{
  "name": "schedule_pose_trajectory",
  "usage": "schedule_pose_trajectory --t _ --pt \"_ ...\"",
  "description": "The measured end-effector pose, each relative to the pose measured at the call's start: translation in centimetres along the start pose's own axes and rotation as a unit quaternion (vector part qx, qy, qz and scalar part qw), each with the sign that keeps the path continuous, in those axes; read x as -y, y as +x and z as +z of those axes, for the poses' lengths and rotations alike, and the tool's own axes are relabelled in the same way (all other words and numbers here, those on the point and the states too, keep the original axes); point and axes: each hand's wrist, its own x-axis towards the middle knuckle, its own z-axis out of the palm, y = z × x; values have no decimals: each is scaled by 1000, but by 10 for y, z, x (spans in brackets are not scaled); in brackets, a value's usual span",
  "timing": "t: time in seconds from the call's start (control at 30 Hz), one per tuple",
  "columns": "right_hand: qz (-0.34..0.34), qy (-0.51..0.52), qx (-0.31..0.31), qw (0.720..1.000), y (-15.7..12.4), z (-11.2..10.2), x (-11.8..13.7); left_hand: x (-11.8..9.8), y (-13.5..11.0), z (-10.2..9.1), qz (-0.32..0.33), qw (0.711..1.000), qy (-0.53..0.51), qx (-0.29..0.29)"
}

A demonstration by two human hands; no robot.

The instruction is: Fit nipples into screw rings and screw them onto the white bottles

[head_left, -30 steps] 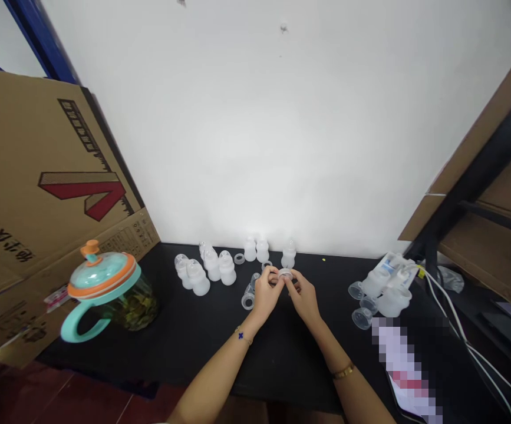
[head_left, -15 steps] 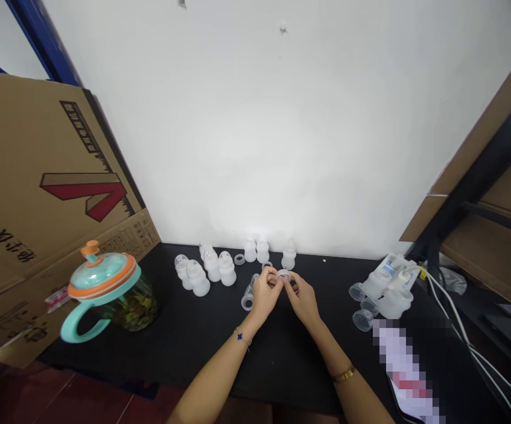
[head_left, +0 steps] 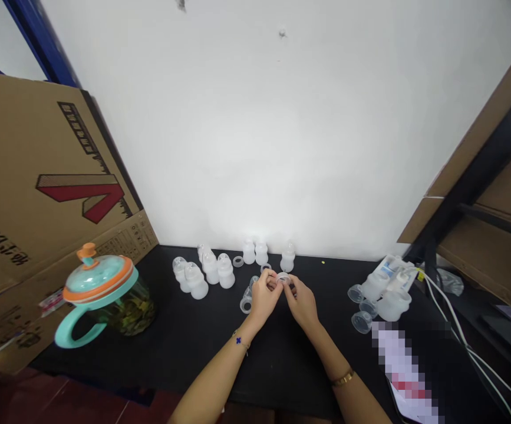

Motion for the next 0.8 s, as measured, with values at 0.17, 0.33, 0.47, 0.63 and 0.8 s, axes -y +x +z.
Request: schedule_pose_trajectory --t 0.17,0.33,0.47,0.63,0.8 --pt "-3 -10 1 1000 0 0 -1 1 0 1 4 1000 10 -4" --pt "-5 -19 3 1000 -1 0 -1 0 0 1 11 1000 17 -1" --pt "-8 -26 0 1000 -2 1 -1 0 0 2 11 1000 12 -3" --pt "-3 11 -3 1000 -1 2 0 0 0 1 19 1000 7 8" --pt "15 91 -7 996 1 3 -2 -1 -1 1 36 999 -4 27"
